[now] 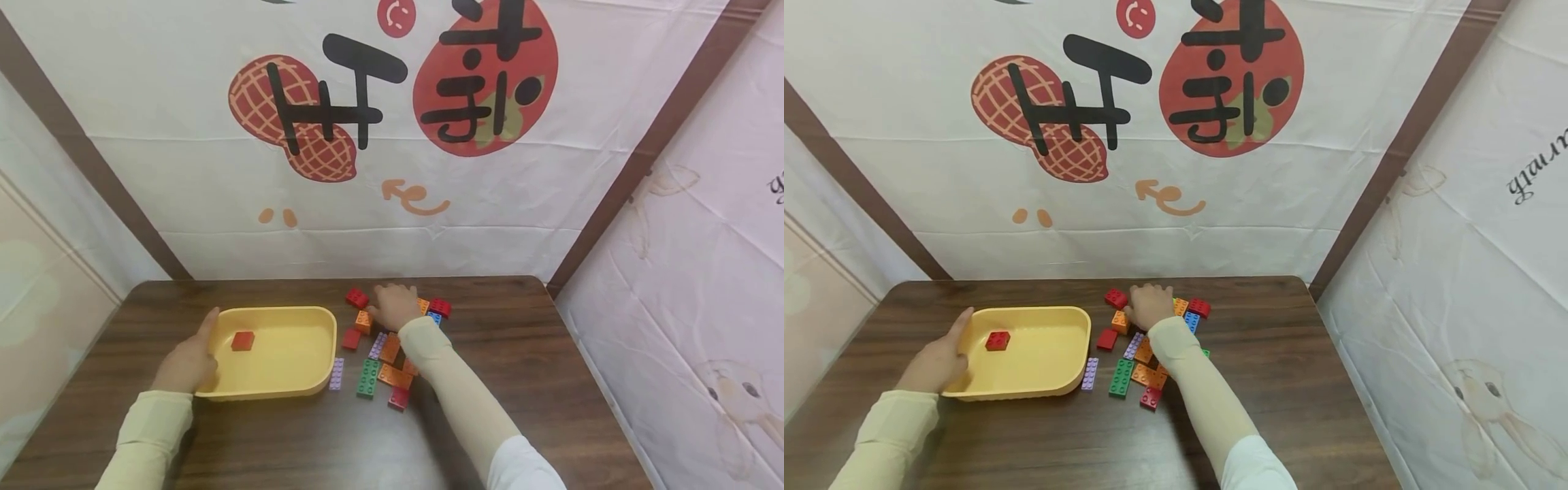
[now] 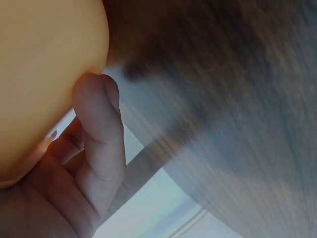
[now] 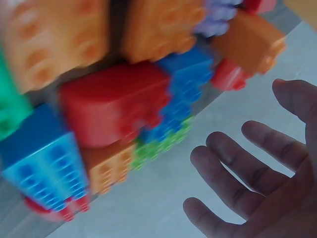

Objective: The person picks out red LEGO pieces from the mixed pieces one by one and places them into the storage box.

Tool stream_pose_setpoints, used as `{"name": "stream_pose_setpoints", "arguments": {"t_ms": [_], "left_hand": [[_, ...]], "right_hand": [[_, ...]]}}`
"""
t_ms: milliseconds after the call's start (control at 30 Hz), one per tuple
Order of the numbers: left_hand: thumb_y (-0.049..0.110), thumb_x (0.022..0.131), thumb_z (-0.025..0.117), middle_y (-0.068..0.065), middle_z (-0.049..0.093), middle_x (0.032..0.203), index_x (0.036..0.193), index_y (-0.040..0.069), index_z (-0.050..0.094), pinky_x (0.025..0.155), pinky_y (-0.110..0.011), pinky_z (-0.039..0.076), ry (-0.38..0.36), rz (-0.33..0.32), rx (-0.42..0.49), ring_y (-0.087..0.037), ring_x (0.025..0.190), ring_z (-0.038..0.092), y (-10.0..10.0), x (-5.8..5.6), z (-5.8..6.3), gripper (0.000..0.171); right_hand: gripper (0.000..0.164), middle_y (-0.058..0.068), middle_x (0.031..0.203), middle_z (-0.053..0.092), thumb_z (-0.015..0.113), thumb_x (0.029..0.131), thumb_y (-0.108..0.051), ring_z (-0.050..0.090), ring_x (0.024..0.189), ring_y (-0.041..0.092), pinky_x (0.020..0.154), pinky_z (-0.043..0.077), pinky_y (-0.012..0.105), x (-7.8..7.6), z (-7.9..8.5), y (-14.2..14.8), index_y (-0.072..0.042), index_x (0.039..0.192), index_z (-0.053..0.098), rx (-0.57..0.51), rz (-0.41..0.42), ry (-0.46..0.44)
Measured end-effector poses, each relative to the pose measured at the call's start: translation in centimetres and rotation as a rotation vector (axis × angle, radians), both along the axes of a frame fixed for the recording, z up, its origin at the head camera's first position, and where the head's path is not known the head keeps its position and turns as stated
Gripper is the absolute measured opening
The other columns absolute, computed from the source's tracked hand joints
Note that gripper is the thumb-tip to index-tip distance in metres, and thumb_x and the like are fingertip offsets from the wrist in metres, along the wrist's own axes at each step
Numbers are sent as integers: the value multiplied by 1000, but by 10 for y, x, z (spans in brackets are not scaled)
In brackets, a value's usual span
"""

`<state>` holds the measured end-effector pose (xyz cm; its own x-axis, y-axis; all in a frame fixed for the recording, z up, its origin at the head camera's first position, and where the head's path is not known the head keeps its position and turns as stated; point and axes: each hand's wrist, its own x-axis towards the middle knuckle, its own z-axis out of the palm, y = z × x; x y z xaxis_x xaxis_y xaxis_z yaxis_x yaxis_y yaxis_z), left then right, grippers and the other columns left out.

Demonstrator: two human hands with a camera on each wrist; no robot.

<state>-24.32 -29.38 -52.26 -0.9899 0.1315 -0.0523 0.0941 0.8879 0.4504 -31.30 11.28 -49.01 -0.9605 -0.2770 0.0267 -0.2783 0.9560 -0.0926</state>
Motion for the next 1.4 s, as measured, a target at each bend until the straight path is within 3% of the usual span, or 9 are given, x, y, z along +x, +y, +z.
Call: {"name": "stream_pose_setpoints", "arguments": {"t_ms": [200, 400, 767, 933, 1167, 1400], "left_hand": [[0, 78, 55, -32, 62, 91, 161, 14, -9, 56, -48, 46, -19, -2, 6, -31, 64, 53, 1, 0, 2, 106], [0, 77, 56, -33, 61, 92, 161, 12, -8, 57, -49, 46, -24, -4, -2, -32, 64, 53, 3, 0, 4, 106], [0, 78, 55, -30, 61, 86, 161, 11, -7, 56, -49, 45, -6, -8, -6, -31, 62, 53, 3, -2, -1, 104], [0, 78, 53, -29, 61, 84, 161, 10, -6, 56, -50, 45, 19, -16, -11, -31, 61, 53, 3, -3, 1, 102], [0, 80, 52, -32, 61, 87, 161, 11, -6, 59, -54, 47, -4, -9, -9, -33, 64, 54, 2, -4, 2, 100], [0, 80, 51, -28, 61, 83, 161, 12, -6, 56, -50, 45, -7, -4, -7, -32, 62, 53, 1, -3, 1, 100]], "right_hand": [[48, 7, 122, 68, 69, 94, -42, 62, 114, 31, 99, 42, 60, 4, -5, 37, -13, 132, 66, 13, -39, 16], [48, 8, 122, 68, 67, 94, -39, 62, 114, 31, 99, 41, 59, 7, -11, 69, -12, 134, 65, -1, -100, -28], [27, 10, 110, 69, 66, 96, -20, 65, 101, 32, 87, 49, 54, 7, -22, 110, -13, 121, 71, 13, -181, 27], [29, 10, 108, 68, 65, 94, -16, 64, 100, 33, 86, 50, 53, 4, -30, 125, -15, 122, 72, 11, -202, 21], [32, 12, 109, 69, 70, 92, -14, 64, 99, 35, 86, 52, 55, 4, -40, 142, -12, 124, 66, -63, -243, 59], [33, 14, 109, 66, 73, 92, -14, 64, 99, 33, 86, 54, 50, 4, -45, 151, -9, 122, 63, -119, -228, 63]]}}
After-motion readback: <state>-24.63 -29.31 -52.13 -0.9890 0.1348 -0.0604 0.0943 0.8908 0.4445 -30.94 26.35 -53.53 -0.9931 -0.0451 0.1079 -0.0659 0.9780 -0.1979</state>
